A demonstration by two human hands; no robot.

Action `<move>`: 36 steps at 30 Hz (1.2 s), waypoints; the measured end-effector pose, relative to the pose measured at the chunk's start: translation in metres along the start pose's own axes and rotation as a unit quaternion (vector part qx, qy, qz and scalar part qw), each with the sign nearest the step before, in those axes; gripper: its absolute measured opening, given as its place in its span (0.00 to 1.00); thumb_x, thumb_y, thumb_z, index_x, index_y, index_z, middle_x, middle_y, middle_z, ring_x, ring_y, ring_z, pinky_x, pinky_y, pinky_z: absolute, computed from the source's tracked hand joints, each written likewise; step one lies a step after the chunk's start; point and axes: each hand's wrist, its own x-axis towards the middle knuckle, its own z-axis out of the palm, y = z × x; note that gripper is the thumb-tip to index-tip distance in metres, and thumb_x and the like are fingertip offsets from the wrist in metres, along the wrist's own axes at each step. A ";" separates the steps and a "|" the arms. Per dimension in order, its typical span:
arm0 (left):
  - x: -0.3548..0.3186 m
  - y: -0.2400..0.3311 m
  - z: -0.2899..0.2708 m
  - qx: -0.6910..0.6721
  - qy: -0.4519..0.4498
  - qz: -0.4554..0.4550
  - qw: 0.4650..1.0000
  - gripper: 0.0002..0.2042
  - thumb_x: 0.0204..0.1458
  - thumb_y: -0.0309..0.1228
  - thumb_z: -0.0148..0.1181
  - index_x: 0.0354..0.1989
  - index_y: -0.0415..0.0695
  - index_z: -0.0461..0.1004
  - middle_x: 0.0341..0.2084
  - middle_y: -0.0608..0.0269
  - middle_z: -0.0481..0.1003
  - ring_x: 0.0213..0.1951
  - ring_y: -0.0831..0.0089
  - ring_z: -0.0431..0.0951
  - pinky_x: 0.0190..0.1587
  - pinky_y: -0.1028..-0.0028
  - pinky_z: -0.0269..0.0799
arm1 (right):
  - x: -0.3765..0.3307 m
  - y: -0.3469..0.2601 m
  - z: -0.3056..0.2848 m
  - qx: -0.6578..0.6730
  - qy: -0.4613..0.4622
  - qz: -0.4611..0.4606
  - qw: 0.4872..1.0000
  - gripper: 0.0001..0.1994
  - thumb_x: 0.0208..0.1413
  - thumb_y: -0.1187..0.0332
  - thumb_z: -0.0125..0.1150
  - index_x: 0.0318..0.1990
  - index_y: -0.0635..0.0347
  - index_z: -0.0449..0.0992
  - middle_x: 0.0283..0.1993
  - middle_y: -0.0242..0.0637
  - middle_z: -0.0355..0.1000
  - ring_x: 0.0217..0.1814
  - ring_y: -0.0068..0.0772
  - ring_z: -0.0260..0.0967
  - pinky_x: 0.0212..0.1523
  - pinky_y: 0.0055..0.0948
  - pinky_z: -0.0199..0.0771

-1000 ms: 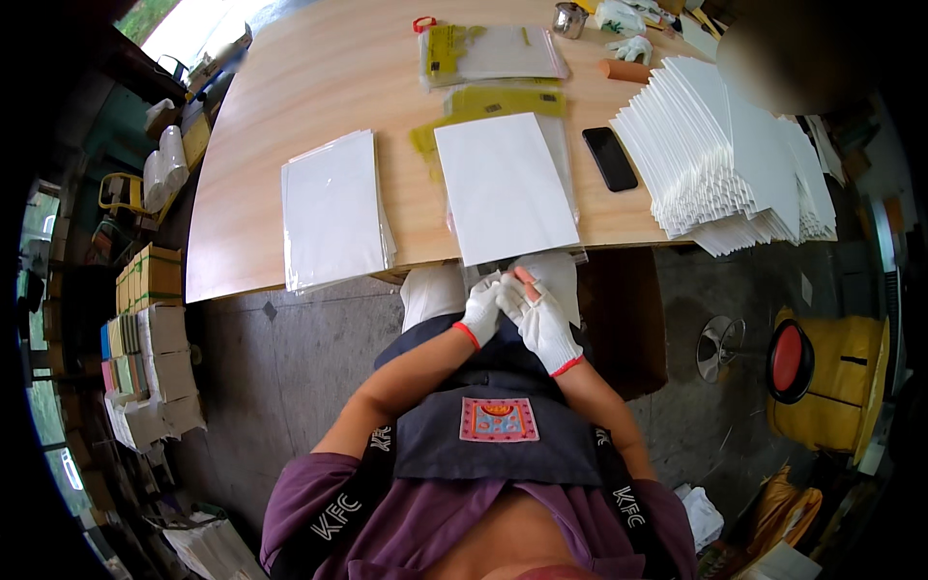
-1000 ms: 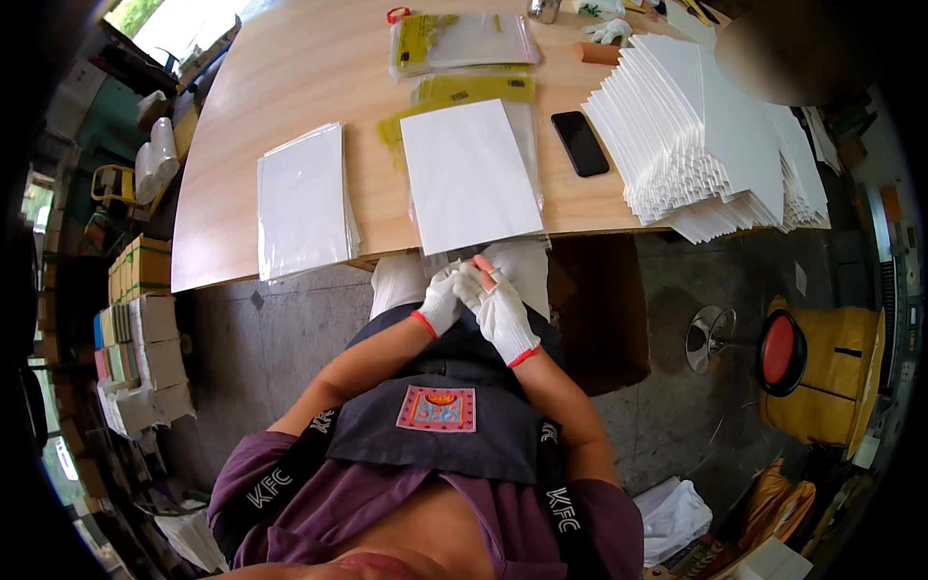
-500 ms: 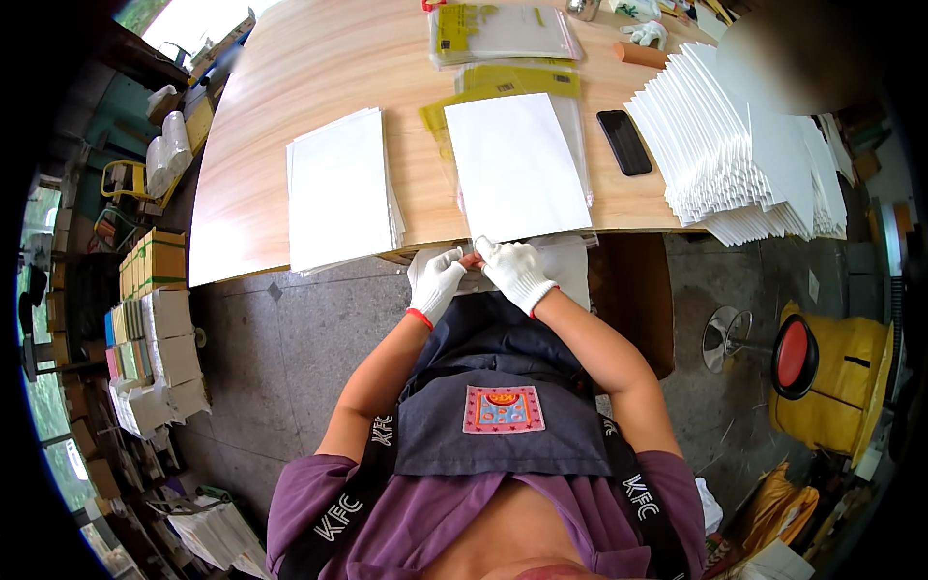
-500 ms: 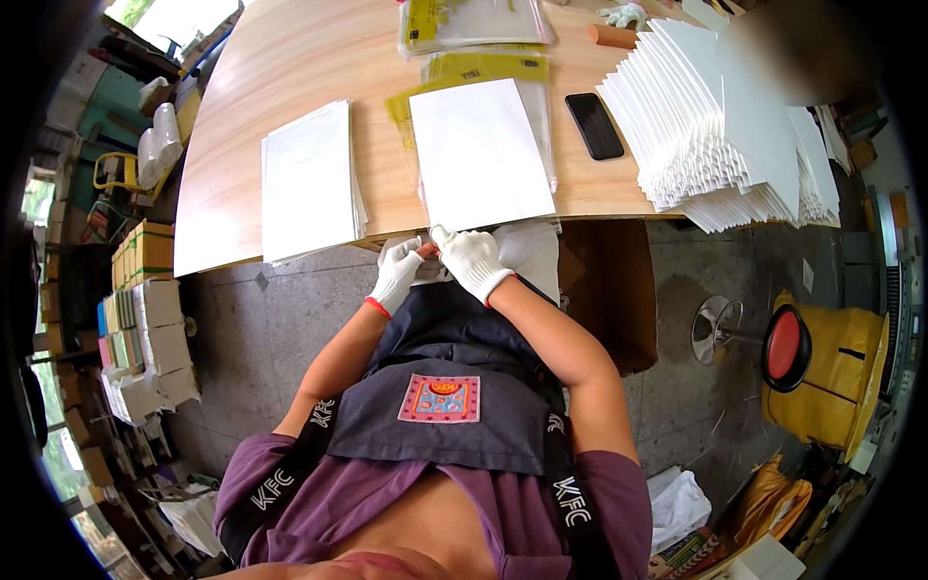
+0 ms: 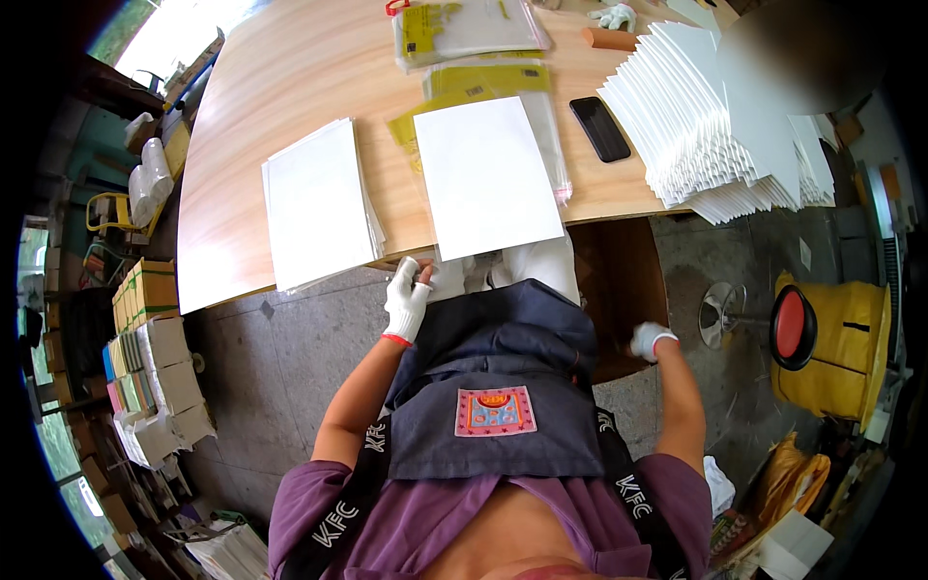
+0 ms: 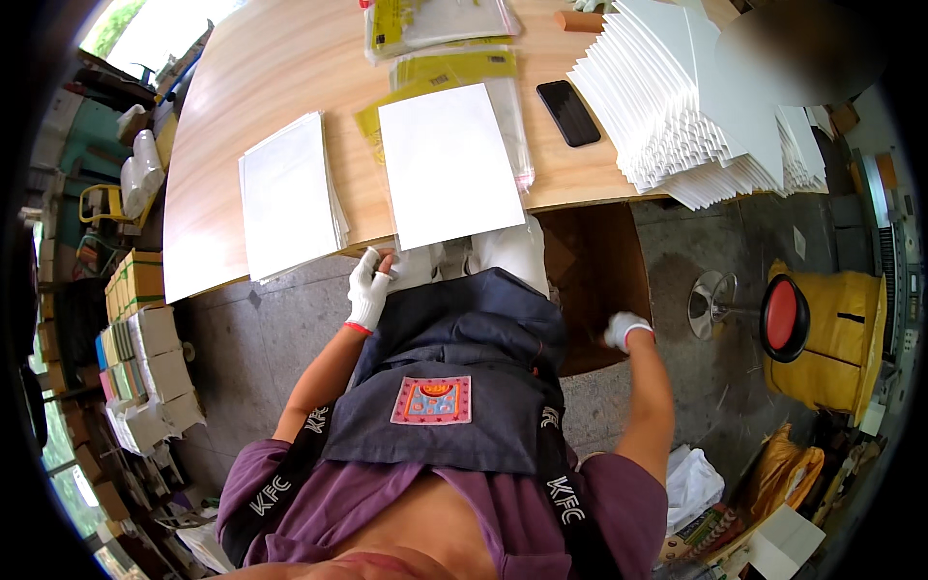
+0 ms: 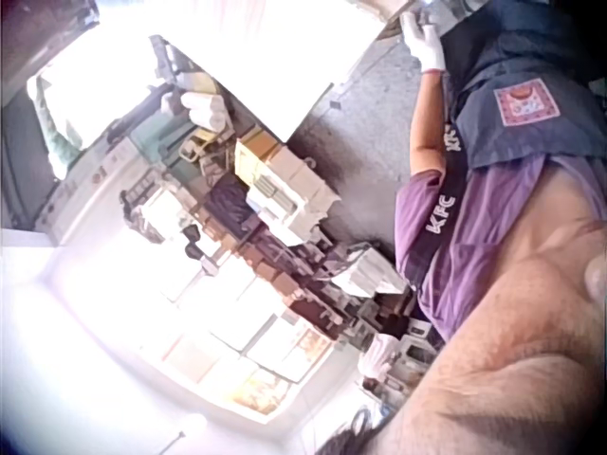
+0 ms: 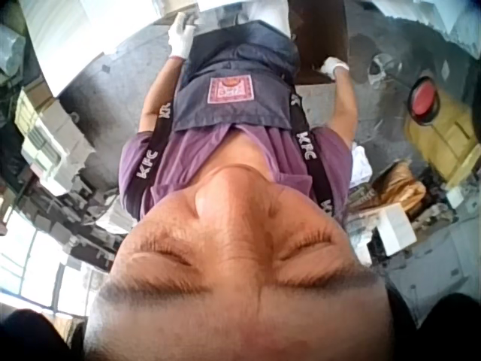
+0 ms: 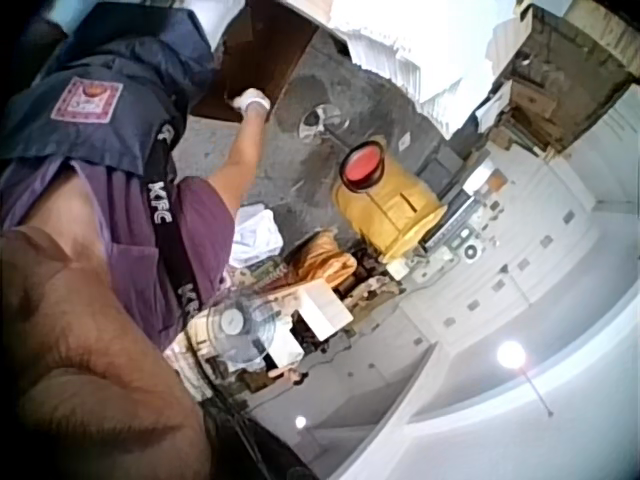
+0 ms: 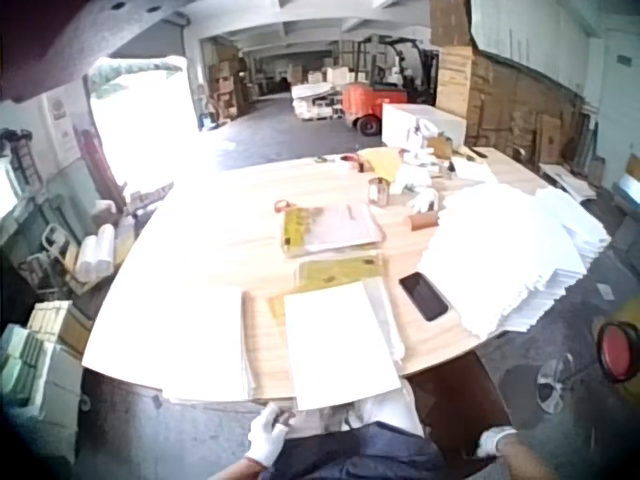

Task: The person repeatedly picks up white sheets of paper from a stack on the table and places them into clear plastic bags. They then move the filled bags to a growing pile on the left side of the table.

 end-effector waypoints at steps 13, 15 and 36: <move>0.012 0.007 0.005 0.116 0.066 0.243 0.961 0.02 0.45 0.25 0.64 0.27 0.44 0.77 0.29 0.61 0.73 0.27 0.64 0.73 0.31 0.72 0.70 | 0.025 -0.143 -0.184 0.167 0.553 -0.266 0.772 0.13 0.37 0.64 0.71 0.28 0.55 0.72 0.37 0.35 0.73 0.41 0.40 0.70 0.37 0.38 0.69; 0.003 0.002 0.006 0.044 0.075 0.161 0.983 0.02 0.50 0.24 0.61 0.31 0.43 0.75 0.24 0.61 0.71 0.26 0.70 0.71 0.32 0.75 0.69 | 0.030 -0.158 -0.178 0.359 0.455 -0.197 0.790 0.13 0.40 0.63 0.70 0.26 0.57 0.71 0.32 0.38 0.71 0.35 0.42 0.69 0.34 0.38 0.68; 0.009 0.017 -0.038 0.012 -0.109 -0.092 0.990 0.15 0.52 0.37 0.62 0.35 0.41 0.64 0.18 0.65 0.68 0.22 0.79 0.69 0.26 0.74 0.65 | -0.008 -0.166 -0.167 0.795 -0.033 -0.205 0.570 0.10 0.62 0.63 0.49 0.34 0.59 0.67 0.23 0.36 0.71 0.15 0.20 0.64 0.14 0.20 0.64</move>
